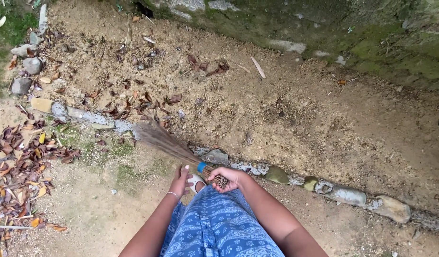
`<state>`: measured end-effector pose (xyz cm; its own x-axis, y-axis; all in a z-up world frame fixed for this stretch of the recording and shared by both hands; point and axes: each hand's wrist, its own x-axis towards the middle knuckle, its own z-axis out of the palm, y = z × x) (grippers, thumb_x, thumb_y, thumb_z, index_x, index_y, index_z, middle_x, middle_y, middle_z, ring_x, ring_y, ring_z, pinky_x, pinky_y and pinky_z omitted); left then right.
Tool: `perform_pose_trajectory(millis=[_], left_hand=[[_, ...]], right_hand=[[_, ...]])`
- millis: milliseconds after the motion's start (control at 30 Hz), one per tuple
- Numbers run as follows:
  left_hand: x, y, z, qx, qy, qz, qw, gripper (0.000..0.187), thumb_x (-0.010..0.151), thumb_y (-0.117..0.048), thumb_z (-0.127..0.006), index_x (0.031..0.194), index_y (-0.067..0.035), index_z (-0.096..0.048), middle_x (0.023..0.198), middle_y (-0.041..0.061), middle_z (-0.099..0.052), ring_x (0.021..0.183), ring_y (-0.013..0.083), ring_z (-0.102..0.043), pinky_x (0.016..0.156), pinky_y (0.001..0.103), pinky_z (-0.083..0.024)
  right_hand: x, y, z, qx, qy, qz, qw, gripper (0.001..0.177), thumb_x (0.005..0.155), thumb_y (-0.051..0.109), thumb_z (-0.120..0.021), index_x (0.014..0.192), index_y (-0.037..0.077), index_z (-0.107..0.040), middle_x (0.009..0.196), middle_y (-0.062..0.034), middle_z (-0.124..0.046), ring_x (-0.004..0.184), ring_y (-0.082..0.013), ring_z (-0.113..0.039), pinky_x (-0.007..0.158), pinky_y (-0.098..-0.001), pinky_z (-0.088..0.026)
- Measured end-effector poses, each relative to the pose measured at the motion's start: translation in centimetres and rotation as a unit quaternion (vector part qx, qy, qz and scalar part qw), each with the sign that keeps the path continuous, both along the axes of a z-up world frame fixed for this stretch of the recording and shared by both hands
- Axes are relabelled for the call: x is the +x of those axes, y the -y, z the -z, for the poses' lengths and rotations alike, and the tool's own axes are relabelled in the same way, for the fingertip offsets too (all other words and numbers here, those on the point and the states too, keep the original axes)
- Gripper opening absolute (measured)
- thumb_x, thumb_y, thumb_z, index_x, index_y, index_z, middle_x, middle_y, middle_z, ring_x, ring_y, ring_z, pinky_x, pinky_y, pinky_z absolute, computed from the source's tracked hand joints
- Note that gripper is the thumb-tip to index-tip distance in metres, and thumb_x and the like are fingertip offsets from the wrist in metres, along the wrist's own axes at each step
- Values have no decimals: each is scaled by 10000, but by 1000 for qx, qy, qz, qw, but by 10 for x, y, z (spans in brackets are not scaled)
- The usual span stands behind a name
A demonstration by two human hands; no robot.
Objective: Sweeping dry leaves and dirt from an outdoor ground surface using a broom.
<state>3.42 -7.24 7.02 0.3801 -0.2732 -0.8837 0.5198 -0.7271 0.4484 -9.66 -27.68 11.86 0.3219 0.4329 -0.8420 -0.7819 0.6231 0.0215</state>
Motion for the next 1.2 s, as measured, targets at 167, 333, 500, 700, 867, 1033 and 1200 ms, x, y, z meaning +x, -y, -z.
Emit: perform_pose_trajectory(millis=[167,333,500,700,867,1033,1200], left_hand=[[-16,63,-48,-21,64,-82,994,1208,886,-412,-738,1616,-211,204,1577,288,-342,1386,485,-461,1059,596,-491],[-36,132,-108,-63,57,48,995,1185,799,-298,-779,1648,-84,19,1526,346,-418,1402,503,-450,1169,589,-420],[-81,196,-111,-56,30,471,880,1425,678,-28,-863,1638,-289,158,1592,195,-381,790,237,-654,613,312,-539],[-168,259,-105,-27,-28,674,738,1068,774,96,-722,1607,-414,-291,1561,107,-478,551,98,-460,548,257,-460],[-173,238,-11,37,-42,632,773,982,743,-121,-770,1593,-359,-340,1654,-19,-329,1350,208,-535,1071,291,-491],[-34,148,37,181,-37,421,888,945,818,27,-772,1596,-297,-345,1248,80,-714,859,138,-726,844,241,-641],[71,35,54,250,173,253,918,1053,586,-87,-967,1529,-147,-502,1262,109,-748,1056,247,-745,932,345,-603]], right_hand=[[-12,-34,15,-97,122,33,987,373,845,307,-662,1129,94,-546,689,-112,-666,502,-219,-688,463,-292,-624],[-72,-5,-64,-315,161,-96,930,600,925,650,-529,1446,385,-389,1336,-120,-635,649,-200,-761,770,-291,-652],[-211,27,-25,-445,-36,25,894,279,1042,206,-548,1290,98,-615,757,-90,-697,599,-163,-710,544,-239,-640],[-373,32,31,-382,-274,232,851,256,980,82,-599,1218,-13,-614,693,-211,-640,514,-299,-616,413,-330,-368],[-388,47,44,-363,-249,306,844,262,962,10,-579,1221,-28,-591,795,-242,-603,624,-353,-632,509,-390,-456],[-360,71,48,-410,-206,367,809,243,992,26,-549,1220,-45,-591,761,-226,-592,614,-341,-625,527,-388,-479],[-304,86,21,-426,-215,247,844,312,1031,35,-565,1342,11,-566,786,-189,-629,665,-281,-650,614,-371,-594]])
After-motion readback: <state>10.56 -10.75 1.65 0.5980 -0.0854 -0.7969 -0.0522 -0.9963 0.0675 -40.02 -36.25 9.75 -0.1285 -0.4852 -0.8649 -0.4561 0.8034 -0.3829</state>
